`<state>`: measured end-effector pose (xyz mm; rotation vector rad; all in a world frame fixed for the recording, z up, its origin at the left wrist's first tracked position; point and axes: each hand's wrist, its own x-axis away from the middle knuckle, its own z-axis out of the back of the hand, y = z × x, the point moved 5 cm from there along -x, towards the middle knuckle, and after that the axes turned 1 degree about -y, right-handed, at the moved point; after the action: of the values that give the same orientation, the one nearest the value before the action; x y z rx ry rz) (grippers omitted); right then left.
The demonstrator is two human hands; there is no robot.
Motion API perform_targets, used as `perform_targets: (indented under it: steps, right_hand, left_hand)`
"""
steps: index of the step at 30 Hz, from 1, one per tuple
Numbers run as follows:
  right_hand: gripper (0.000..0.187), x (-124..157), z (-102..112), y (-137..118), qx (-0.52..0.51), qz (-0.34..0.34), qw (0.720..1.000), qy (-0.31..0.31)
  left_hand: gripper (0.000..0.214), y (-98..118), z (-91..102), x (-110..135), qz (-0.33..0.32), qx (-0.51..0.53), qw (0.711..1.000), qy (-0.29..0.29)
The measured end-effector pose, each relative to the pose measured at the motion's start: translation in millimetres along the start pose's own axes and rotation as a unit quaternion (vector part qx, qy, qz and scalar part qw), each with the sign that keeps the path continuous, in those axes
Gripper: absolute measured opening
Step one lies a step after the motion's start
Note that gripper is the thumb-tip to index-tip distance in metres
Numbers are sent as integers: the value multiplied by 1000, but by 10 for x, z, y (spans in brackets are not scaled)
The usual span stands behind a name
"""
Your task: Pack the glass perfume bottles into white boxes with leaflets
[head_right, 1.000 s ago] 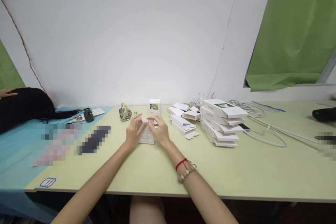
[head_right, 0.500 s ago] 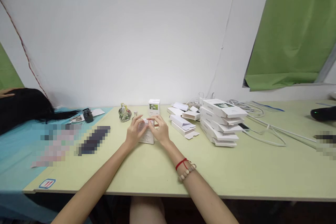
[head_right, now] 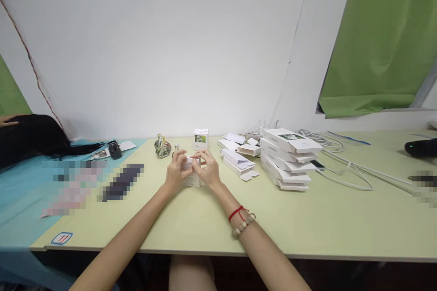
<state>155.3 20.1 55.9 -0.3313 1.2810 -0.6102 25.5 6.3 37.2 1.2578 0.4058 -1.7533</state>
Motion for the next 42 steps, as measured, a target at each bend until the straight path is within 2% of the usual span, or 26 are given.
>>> perform_targets:
  steps: [4, 8, 11, 16, 19, 24, 34, 37, 42]
  right_hand:
    - [14, -5, -7, 14, -5, -6, 1000, -1]
    - [14, -23, -13, 44, -4, -12, 1000, -22]
    - [18, -39, -10, 82, -10, -22, 999, -34]
    - [23, -45, -17, 131, -16, -36, 998, -48]
    - [22, -36, -12, 135, -5, -34, 999, -38]
    - [23, -44, 11, 125, 8, -38, 999, -32]
    - [24, -44, 24, 93, 17, -52, 998, -19]
    - [25, -37, 17, 89, 7, -53, 998, -28]
    - [26, -22, 15, 94, -3, -52, 998, -39]
  left_hand:
    - [35, -32, 14, 6, 1, 62, 998, 21]
    - [29, -61, 7, -2, 2, 76, 997, 2]
    - [29, -67, 17, -2, -4, 88, 996, 11]
    - [18, -72, -19, 16, 13, 42, 999, -16]
    - [23, -67, -28, 16, 24, 23, 999, -23]
    - [15, -26, -44, -4, 10, 27, 999, -37]
    - [22, 22, -7, -26, 22, 76, 996, -51]
    - [29, 48, -9, -33, 26, 68, 996, -59]
    - [26, 75, -1, -36, 9, 21, 999, -46]
